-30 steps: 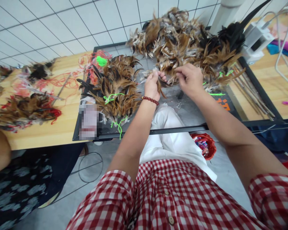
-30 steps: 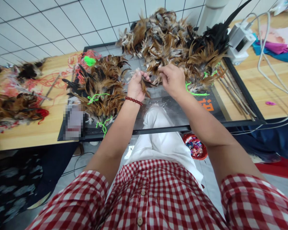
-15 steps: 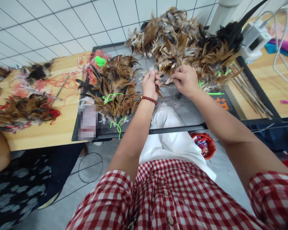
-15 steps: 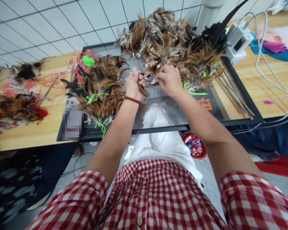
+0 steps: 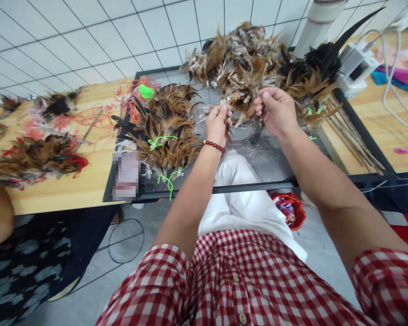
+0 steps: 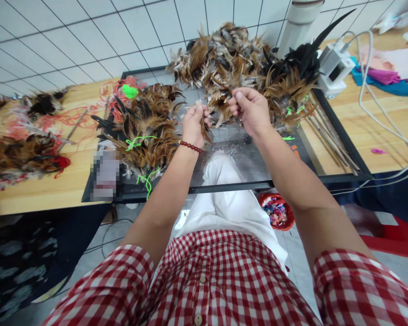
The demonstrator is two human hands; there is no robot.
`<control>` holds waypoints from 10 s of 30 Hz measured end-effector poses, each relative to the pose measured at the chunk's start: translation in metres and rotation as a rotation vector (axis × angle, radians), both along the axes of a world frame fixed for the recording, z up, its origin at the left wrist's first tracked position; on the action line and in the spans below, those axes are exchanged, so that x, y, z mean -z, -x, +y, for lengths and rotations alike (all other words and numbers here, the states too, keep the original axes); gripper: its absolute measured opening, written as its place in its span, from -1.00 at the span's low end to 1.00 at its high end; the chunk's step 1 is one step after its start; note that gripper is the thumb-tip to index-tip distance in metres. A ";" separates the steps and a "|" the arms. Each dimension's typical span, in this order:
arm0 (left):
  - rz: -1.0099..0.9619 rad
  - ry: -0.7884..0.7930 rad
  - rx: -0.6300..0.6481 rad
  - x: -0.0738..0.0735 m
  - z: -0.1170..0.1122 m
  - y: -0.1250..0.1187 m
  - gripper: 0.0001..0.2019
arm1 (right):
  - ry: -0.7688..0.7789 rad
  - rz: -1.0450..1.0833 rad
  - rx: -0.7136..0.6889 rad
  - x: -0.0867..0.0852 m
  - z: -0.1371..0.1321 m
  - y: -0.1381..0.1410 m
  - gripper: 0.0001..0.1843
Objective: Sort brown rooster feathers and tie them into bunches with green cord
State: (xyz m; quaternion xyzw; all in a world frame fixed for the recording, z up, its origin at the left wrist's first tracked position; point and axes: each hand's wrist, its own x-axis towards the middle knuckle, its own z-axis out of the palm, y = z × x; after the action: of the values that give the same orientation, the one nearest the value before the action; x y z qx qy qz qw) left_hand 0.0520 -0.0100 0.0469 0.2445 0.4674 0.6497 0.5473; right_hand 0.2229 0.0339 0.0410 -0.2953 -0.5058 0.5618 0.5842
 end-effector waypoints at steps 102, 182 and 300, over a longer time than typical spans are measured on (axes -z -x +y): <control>0.240 -0.148 0.236 0.015 -0.004 -0.012 -0.63 | -0.462 -0.613 0.478 -0.006 -0.012 -0.003 -0.59; 0.197 -0.177 0.115 0.007 -0.003 -0.011 -0.73 | -0.571 -0.881 0.161 0.006 -0.024 0.011 -0.23; -0.086 -0.108 0.077 0.018 0.003 -0.016 -0.76 | -0.097 -0.459 0.163 0.005 -0.024 0.027 -0.53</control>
State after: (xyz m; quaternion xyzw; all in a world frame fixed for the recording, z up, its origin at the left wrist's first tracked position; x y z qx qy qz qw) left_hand 0.0677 -0.0067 0.0290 0.2632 0.3980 0.6623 0.5776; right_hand 0.1961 0.0094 0.0356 -0.4265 -0.6260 0.4061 0.5111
